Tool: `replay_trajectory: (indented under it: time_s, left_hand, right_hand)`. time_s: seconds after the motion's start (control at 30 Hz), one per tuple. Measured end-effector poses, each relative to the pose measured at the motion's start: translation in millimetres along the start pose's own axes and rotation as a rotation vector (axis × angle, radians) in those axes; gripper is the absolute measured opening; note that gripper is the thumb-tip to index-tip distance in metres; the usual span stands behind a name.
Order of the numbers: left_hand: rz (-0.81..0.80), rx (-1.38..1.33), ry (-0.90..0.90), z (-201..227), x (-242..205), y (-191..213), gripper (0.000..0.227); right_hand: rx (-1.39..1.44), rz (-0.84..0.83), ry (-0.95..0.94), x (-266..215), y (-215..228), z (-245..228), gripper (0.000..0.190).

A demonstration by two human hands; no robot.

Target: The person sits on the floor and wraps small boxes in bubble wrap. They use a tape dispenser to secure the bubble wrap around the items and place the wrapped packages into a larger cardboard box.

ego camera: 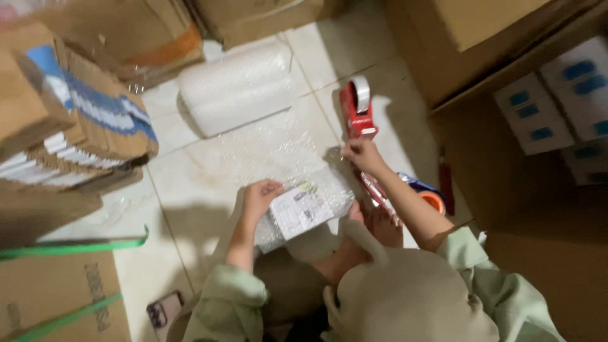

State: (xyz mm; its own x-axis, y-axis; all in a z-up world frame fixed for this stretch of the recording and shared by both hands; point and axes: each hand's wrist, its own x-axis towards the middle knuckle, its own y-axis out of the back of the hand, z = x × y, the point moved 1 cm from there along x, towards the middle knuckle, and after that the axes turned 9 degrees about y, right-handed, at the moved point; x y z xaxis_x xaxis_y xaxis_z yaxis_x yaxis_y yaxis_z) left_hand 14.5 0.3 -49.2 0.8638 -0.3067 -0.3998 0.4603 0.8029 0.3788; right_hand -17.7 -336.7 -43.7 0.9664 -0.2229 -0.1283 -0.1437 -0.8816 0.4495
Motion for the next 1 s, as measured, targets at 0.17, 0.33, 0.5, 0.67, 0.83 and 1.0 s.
replay_trajectory:
  time_s: [0.17, 0.33, 0.5, 0.67, 0.83, 1.0]
  left_hand:
    - [-0.106, -0.257, -0.014, -3, 1, 1, 0.046]
    - [-0.16, -0.451, 0.03, 8, -9, 5, 0.058]
    - [-0.2, -0.502, 0.02, -6, 0, 0, 0.061]
    - [-0.253, -0.488, 0.059, 15, -14, 10, 0.068]
    - [-0.203, -0.464, 0.07, 3, -5, 5, 0.068]
    - [-0.164, -0.482, 0.061, 5, -5, 4, 0.065]
  right_hand:
    - [-0.488, -0.25, 0.575, 6, -39, -96, 0.02]
    - [-0.534, -0.705, 0.509, -19, -63, -167, 0.069]
    - [-0.442, -0.847, 0.502, -14, -80, -175, 0.067]
    - [-0.578, -0.973, 0.432, -9, -85, -199, 0.073]
    - [-0.624, -1.077, 0.395, 6, -107, -166, 0.07]
    - [-0.557, -1.1, 0.278, 17, -119, -129, 0.051]
